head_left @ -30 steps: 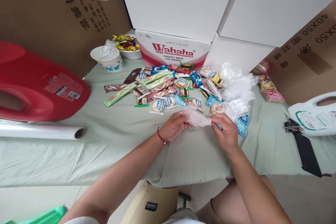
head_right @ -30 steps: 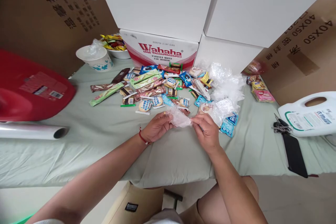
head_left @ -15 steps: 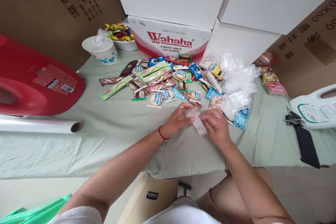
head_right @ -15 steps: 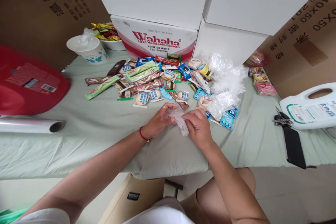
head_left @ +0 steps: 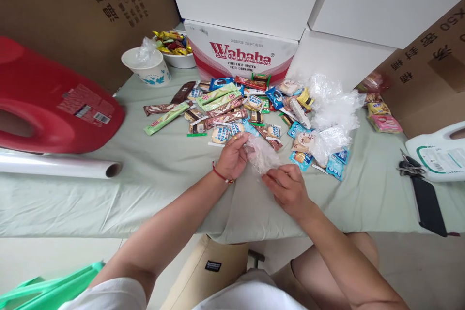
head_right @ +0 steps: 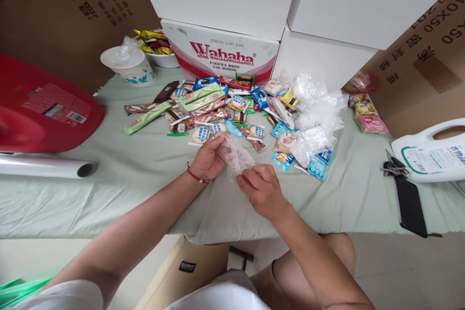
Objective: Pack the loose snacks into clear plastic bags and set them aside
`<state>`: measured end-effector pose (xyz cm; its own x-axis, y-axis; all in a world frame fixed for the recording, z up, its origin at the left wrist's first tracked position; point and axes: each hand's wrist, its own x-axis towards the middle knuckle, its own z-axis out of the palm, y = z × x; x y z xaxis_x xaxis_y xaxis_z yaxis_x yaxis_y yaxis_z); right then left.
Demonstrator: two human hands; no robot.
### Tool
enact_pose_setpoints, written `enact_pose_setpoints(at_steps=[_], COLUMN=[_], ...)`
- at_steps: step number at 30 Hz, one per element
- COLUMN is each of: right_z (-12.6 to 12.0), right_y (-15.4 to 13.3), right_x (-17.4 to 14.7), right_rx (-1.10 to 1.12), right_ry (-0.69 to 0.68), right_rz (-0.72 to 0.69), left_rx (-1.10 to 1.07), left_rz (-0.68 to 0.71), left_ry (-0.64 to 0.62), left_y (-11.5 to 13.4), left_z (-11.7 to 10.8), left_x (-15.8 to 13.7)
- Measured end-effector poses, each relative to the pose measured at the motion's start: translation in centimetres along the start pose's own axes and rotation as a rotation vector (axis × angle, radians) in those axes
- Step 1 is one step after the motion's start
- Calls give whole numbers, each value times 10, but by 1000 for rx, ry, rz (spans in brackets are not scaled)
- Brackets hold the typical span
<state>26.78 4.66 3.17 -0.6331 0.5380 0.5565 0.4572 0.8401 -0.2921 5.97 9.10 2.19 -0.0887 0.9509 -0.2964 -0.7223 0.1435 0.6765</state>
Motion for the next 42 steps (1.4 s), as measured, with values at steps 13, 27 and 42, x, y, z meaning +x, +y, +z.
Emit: enact_pose_setpoints(at_steps=[13,27,42], right_z=[-8,-28,-22], right_y=[10,30,19], right_x=[15,27,15], right_rx=[471,1129,151], right_ry=[256,347,249], right_rz=[770,1161,610], left_rx=[466,596,154], left_rz=[224,-41,-62], left_ry=[-85,-355,-352], left_y=[-22,-14,-19], left_z=[2,-2,4], left_x=[-11,-12,-17])
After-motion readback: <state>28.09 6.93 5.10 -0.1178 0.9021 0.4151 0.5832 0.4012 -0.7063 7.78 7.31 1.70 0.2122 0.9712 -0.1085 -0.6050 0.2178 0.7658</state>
